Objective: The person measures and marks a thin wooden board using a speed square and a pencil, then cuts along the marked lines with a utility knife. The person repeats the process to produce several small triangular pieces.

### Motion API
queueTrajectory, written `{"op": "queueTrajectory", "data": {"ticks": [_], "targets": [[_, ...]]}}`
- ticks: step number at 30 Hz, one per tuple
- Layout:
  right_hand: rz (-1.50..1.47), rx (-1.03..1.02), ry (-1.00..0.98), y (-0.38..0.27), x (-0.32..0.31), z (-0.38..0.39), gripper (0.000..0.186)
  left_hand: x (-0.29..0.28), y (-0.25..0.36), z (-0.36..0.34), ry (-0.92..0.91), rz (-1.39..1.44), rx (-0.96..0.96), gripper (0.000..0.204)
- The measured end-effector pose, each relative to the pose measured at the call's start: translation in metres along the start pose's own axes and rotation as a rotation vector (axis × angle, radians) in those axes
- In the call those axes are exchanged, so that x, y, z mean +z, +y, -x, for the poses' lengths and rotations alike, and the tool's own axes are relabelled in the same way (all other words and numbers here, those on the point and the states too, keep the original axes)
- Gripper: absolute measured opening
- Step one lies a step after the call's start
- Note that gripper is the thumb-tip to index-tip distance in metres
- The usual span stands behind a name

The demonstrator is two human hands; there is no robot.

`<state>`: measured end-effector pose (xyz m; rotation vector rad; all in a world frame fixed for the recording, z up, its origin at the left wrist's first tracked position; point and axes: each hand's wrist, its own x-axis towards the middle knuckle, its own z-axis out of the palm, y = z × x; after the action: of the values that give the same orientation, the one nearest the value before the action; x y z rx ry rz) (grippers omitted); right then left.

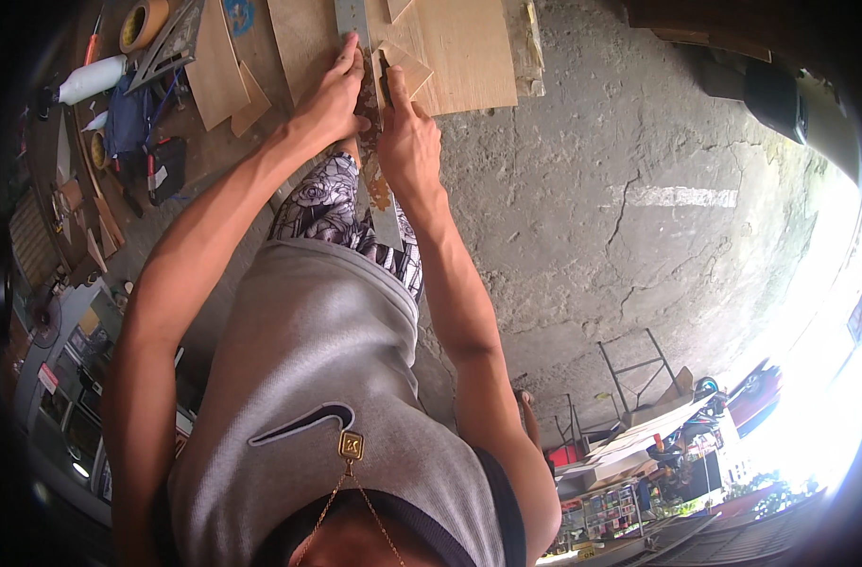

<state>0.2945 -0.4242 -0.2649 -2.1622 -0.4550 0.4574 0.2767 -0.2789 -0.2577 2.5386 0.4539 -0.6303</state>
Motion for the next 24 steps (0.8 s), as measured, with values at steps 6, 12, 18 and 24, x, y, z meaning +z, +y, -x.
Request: {"op": "queueTrajectory", "data": {"ticks": [6,12,18,24], "targets": [[0.056,0.025,-0.113,-0.01,-0.008,-0.004,0.049,0.02,-0.017,-0.012,0.045,-0.072,0.04,0.107],[0.132,-0.014,-0.204,-0.031,-0.016,-0.016,0.043,0.039,-0.03,-0.017,0.187,0.02,0.102,0.083],[0.113,-0.044,-0.182,-0.028,-0.014,-0.014,0.045,0.031,-0.024,-0.015,0.16,-0.006,0.101,0.086],[0.235,0.059,-0.286,-0.032,-0.025,0.03,0.059,-0.004,0.0,-0.006,-0.1,-0.067,-0.067,0.097]]}}
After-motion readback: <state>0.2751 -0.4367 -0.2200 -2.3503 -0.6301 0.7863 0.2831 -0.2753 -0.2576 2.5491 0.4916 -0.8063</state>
